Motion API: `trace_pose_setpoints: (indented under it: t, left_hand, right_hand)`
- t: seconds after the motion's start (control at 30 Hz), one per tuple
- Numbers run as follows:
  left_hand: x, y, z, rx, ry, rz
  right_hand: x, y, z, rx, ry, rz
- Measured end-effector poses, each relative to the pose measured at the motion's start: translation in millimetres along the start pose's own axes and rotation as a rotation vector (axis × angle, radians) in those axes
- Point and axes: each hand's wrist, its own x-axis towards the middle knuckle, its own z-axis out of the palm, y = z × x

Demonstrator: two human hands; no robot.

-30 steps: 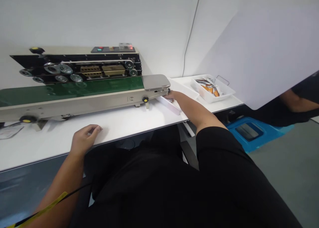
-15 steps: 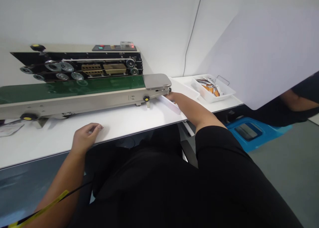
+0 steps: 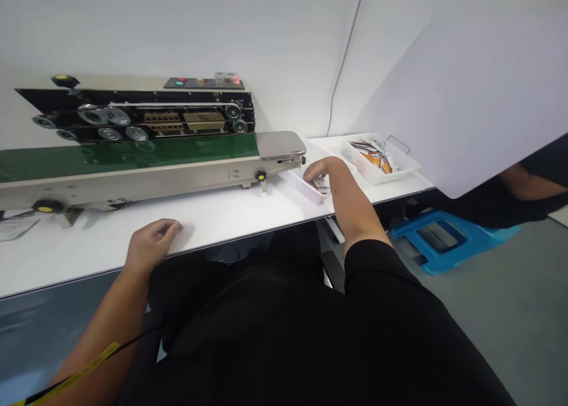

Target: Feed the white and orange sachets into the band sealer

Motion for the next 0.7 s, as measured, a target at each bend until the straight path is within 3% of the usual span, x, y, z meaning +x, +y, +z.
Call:
trace_pose_setpoints:
  t: [0.17,0.4,0.7]
  left_hand:
    - [-0.4,-2.4,1.4,0.007,0.019,0.007]
    - [0.1,-0.4,0.8,0.02,0.023,0.009]
    - [0.3,0.0,0.8,0.019,0.028,0.017]
  right_hand:
    - [-3.2,15.0,-4.2,-0.006,-0.166,0.152]
    - [-11.6,41.7,5.0,0.053,-0.247,0.114]
    - [-14.9,33.6,14.8,0.025,-0.329,0.079]
